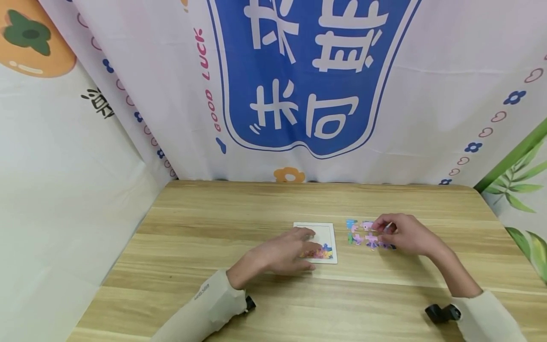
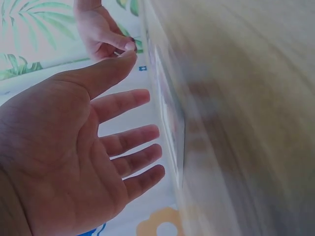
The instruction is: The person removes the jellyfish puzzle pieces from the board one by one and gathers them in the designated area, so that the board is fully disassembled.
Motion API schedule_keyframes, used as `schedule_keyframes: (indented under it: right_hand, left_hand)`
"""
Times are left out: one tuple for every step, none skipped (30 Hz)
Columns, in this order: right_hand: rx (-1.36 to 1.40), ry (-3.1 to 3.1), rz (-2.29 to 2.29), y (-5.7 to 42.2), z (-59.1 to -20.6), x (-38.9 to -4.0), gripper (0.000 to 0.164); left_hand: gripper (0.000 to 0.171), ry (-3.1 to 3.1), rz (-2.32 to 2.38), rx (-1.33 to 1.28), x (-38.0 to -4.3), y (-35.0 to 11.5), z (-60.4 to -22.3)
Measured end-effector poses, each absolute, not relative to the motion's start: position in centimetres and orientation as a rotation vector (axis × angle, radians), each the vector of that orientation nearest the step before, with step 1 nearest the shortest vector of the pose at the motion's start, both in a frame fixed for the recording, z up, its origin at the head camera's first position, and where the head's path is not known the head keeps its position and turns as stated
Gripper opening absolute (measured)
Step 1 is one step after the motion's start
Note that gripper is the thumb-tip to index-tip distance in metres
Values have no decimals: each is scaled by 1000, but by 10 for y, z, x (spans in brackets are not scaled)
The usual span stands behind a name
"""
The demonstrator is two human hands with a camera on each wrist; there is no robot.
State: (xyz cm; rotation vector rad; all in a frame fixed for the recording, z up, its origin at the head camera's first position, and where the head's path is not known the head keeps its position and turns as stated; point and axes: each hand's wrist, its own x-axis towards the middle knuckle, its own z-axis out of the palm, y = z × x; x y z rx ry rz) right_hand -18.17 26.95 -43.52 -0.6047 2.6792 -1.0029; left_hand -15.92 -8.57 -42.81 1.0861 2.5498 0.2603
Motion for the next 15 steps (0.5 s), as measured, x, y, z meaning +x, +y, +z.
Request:
schedule_keyframes:
  right_hand:
    - [-618,2676,-1008,267,-435,-182,17]
    - [-631,2675,-1011,263,-434,-183,17]
    - [-645,2675,-1010,260,-433,-184,16]
    - [-659,2675,-1011,256,-432,-184,16]
    - [-668,2672,-1013,252,-432,-185,16]
    - [-675,2669,-1014,249,-432,-186,17]
    - [-683,2663,-1015,246,-432,-186,17]
    - [-679,2657,-1017,242,-431,-186,17]
    - [-674,2648,-1021,239,-431,-186,16]
    - [-666,2638,-1029,236,-432,-186,16]
    - [-658,2629,-1035,234,-432,-186,16]
    - [-655,2618,-1041,232,-433,-186,15]
    - [-649,2604,-1052,229,-433,-186,15]
    - [-643,2593,-1062,227,-434,-186,14]
    - [-640,2587,-1069,226,-434,-186,14]
  left_hand:
    - [51,2555,261,1086,-159,-87,-427]
    - [51,2558,263,1085,-159,-88,-427]
    - [51,2561,264,1087,-159,-90,-427]
    - [51,2564,267,1086,-158,-93,-427]
    - [51,2567,268,1086,-158,-95,-427]
    - [51,2572,267,1091,-157,-97,-427]
    - [51,2576,266,1093,-156,-100,-428]
    - [51,2579,268,1094,-155,-102,-430]
    - [51,2581,271,1091,-153,-104,-430]
    - [51,2582,272,1089,-152,-106,-431]
    - [52,2582,271,1092,-151,-108,-431]
    - [52,2584,271,1091,-149,-110,-432]
    - [52,2584,275,1087,-148,-112,-432]
    - [53,2586,275,1087,-146,-113,-432]
    - [53,2589,275,1091,-145,-114,-431]
